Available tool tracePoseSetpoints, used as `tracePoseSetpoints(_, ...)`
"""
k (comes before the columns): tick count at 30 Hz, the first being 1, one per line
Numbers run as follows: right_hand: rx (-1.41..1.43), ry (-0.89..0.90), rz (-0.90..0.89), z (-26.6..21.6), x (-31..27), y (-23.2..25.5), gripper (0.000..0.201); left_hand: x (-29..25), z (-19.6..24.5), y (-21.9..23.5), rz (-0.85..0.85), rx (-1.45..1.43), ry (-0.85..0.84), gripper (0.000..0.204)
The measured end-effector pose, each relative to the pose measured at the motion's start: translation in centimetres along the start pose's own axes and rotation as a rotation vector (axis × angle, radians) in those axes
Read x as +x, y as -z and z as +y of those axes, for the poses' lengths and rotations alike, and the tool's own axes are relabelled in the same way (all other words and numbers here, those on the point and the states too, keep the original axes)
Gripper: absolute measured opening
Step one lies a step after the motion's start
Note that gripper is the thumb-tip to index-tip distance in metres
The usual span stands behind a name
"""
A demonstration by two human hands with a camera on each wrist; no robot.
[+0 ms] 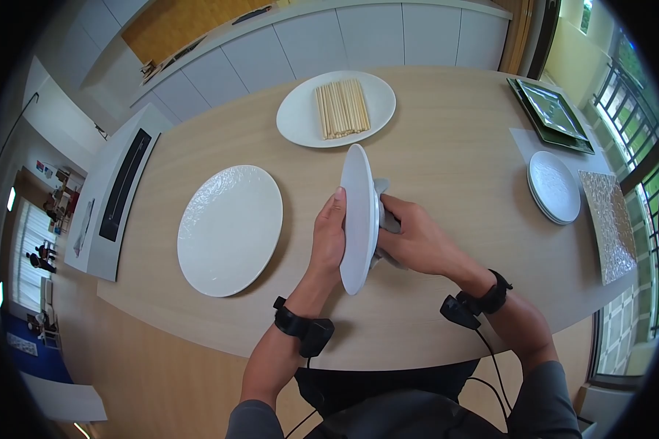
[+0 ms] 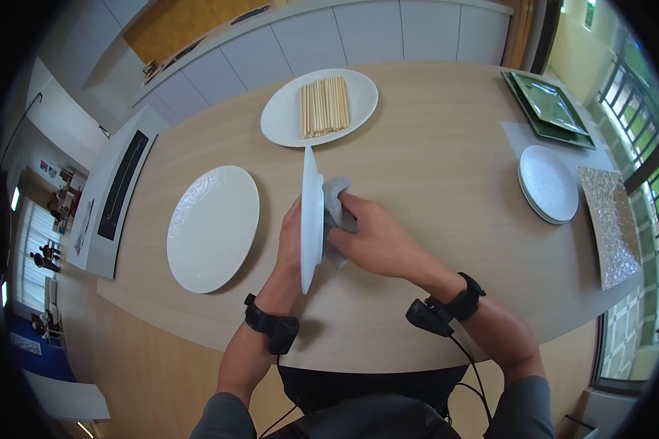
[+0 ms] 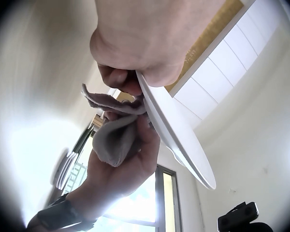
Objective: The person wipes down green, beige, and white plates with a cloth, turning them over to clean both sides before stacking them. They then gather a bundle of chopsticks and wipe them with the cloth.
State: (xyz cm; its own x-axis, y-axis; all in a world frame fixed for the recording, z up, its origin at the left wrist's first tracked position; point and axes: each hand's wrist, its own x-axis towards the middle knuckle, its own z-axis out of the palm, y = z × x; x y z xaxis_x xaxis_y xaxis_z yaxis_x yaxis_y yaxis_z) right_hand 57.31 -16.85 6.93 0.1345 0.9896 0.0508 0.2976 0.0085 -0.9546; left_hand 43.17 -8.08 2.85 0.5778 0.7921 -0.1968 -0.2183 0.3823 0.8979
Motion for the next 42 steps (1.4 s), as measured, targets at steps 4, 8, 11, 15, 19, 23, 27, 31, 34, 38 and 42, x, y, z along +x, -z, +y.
tracePoseSetpoints(4,0.032,-0.12,-0.139,-0.8,-0.2,0.2,0.029,0.7,-0.9,0.4,0.013,-0.014,-0.094,0.05)
tracePoseSetpoints(8,0.19,-0.117,-0.244,0.4,-0.1,1.2,0.027,1.3,-1.1,0.6,0.153,-0.047,-0.127,0.044)
tracePoseSetpoints(11,0.36,-0.107,-0.204,-0.4,-0.3,2.3,0.027,2.2,-1.6,2.5,0.242,-0.096,-0.129,0.045)
tracePoseSetpoints(15,0.59,-0.105,-0.052,-0.3,0.3,3.2,0.029,2.2,-0.8,2.5,0.299,-0.079,-0.091,0.045)
tracePoseSetpoints(19,0.745,-0.189,0.083,4.0,2.3,3.6,0.026,3.4,-2.2,4.4,0.306,-0.146,-0.201,0.043)
tracePoseSetpoints(23,0.885,-0.266,0.11,7.7,2.8,3.9,0.027,2.7,-1.4,3.6,0.314,-0.13,-0.206,0.04)
tracePoseSetpoints(27,0.968,-0.293,0.11,10.1,3.4,3.7,0.026,2.9,-1.5,4.0,0.24,-0.059,-0.234,0.037)
tracePoseSetpoints(31,1.05,-0.282,0.027,10.8,3.6,4.1,0.029,2.5,-1.1,3.1,0.132,-0.018,-0.274,0.032)
tracePoseSetpoints(34,1.059,-0.256,0.019,10.9,3.5,4.1,0.029,2.5,-0.2,0.7,0.095,0.021,-0.269,0.029)
tracePoseSetpoints(38,1.13,-0.19,0.048,11.2,3.6,3.6,0.024,3.8,0.7,-3.3,0.026,0.114,-0.245,0.034)
tracePoseSetpoints(42,1.101,-0.093,0.013,10.8,3.6,3.6,0.02,5.9,0.8,-9.7,-0.062,0.185,-0.211,0.033)
